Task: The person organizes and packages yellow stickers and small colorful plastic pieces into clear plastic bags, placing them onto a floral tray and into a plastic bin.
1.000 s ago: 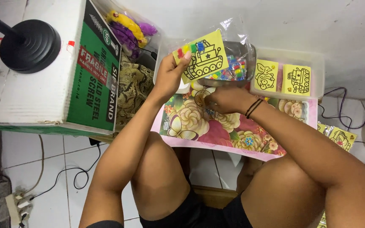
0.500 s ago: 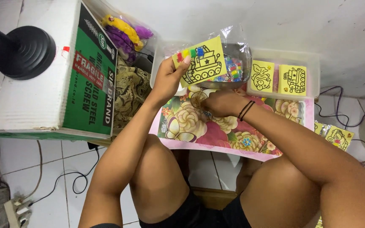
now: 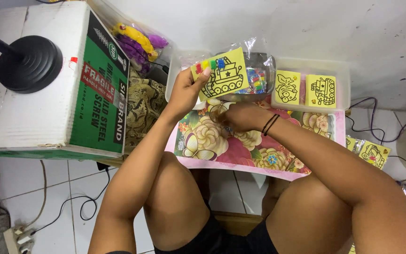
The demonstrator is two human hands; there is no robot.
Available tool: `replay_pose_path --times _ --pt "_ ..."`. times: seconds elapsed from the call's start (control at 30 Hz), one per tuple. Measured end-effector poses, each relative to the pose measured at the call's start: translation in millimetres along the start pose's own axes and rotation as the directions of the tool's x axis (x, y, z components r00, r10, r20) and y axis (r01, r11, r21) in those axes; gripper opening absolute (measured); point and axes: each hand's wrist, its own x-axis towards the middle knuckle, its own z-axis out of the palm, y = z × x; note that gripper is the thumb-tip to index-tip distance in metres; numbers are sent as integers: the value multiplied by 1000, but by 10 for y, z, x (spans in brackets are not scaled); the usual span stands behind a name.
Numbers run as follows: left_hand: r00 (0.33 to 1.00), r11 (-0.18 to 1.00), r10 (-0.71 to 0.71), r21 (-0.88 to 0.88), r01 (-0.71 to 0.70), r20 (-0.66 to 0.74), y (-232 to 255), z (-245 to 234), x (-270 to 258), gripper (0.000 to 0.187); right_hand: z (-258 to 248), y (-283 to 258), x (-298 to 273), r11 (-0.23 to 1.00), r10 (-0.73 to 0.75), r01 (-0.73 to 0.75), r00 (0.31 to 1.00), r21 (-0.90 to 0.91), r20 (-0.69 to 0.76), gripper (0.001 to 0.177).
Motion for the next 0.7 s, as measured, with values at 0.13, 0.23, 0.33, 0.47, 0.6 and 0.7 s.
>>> replay_pose_path --times 0.13,0.23,0.33,0.47,0.6,0.7 --pt "1000 1000 -5 7 5 4 29 0 -15 24 -18 10 -17 999 -13 15 999 32 -44 32" --pt "1000 1000 2 14 -2 18 -13 -8 9 23 -73 15 -35 999 -32 32 999 -4 -37 34" --pt "1000 1000 -15 9 15 17 -36 -11 11 25 -90 6 -42 999 -33 33 999 8 -24 33" --pt "1000 1000 5 13 -5 8 92 29 -31 23 -90 43 -17 998 -61 61 997 7 -37 32" --pt "1000 1000 25 14 -25 14 140 62 -41 23 -307 -101 -143 999 -39 40 998 26 -45 35" --pt "999 999 36 19 -36 17 240 124 -64 22 -221 -19 -117 998 -33 30 998 -64 -59 32"
